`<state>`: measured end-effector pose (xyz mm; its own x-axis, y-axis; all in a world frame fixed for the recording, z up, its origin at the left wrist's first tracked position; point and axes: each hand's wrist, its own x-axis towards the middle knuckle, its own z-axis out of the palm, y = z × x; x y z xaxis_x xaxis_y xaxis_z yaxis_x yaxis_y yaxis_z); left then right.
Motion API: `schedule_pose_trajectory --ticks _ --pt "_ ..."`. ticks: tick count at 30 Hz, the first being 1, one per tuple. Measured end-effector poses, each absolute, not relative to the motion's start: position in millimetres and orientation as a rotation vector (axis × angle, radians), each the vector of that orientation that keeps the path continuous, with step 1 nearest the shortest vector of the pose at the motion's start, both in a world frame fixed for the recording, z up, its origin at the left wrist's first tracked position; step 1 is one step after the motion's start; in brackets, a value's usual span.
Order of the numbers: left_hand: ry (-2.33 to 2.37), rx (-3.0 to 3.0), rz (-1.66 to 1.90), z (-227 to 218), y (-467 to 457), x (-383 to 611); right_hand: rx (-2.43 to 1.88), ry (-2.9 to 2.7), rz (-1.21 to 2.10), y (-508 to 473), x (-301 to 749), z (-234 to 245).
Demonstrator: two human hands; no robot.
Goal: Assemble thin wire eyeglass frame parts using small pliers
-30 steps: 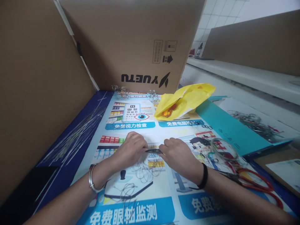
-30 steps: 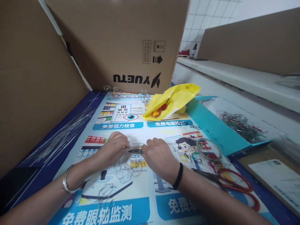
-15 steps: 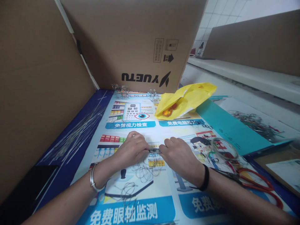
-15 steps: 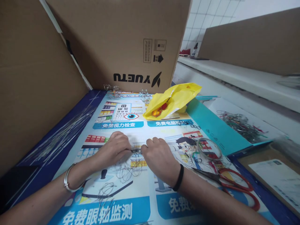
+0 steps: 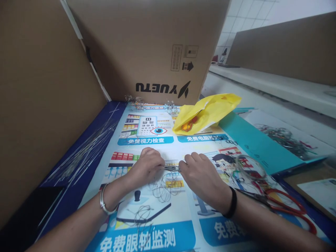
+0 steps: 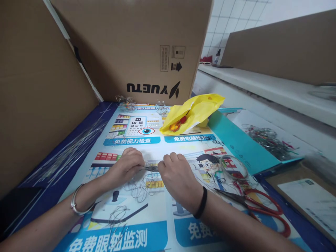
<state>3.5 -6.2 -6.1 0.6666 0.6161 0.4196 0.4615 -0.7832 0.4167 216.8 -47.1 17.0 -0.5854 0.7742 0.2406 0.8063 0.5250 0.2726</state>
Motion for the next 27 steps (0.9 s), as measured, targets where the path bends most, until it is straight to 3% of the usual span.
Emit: schedule_pose_trajectory --ticks 27 --pt "0.822 2.64 0.733 0.4 -11.4 5.8 -1.429 -2.688 -0.318 -43.6 217.3 19.5"
